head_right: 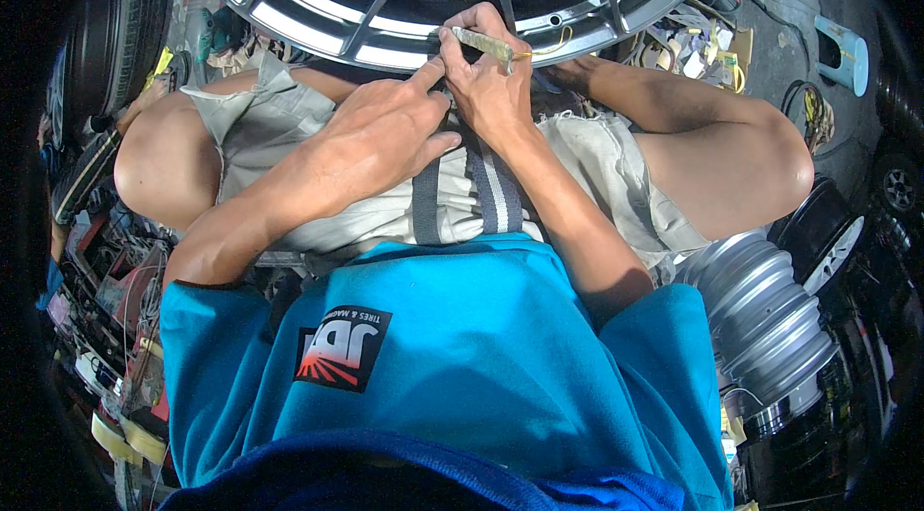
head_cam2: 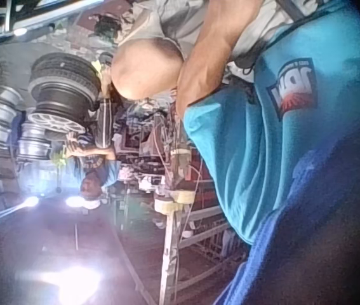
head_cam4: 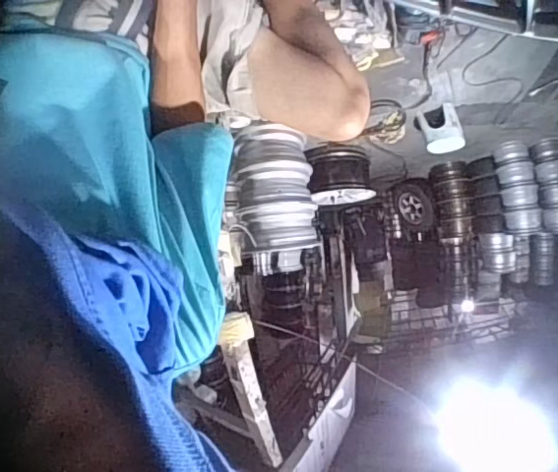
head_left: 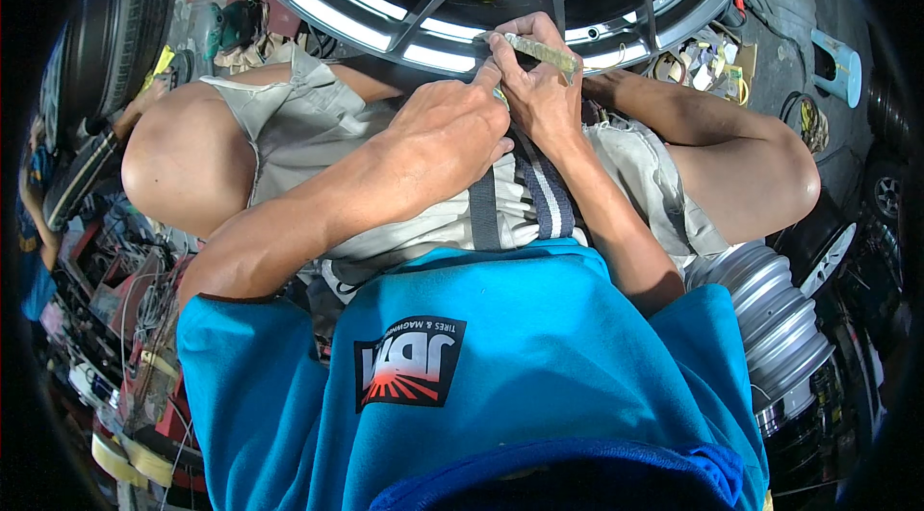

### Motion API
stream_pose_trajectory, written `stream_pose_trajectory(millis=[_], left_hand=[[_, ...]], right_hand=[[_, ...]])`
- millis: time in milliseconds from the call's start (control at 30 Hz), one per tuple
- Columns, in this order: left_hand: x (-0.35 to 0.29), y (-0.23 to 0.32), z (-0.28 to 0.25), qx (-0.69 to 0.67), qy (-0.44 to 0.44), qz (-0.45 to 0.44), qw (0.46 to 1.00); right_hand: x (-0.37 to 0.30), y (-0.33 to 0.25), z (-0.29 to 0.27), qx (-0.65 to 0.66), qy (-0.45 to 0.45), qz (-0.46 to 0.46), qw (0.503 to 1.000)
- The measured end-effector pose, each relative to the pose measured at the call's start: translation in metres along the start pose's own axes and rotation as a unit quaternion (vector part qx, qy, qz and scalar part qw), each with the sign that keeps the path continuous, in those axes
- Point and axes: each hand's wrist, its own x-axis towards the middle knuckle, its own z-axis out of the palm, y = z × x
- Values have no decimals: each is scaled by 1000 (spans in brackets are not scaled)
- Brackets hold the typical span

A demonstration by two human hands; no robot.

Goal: The person applies tape along the rim and spokes of a car wheel using a handheld tool and their fingers, rotating the wheel by hand to work on different sections.

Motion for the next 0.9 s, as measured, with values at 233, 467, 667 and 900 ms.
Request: stream_pose_trajectory(millis=[233,467,667,900], left_hand=[[1,1,1,3,1,5,1000],[1,1,0,6,7,8,1000],[-1,-1,1,9,27,15,999],[0,0,1,5,23,12,1000]], right_hand=[[0,1,0,-3,3,-4,1000],[0,1,0,-9,-5,10,1000],[1,1,-4,-7,-12,13,1000],[1,1,-4,-13,-23,22,999]])
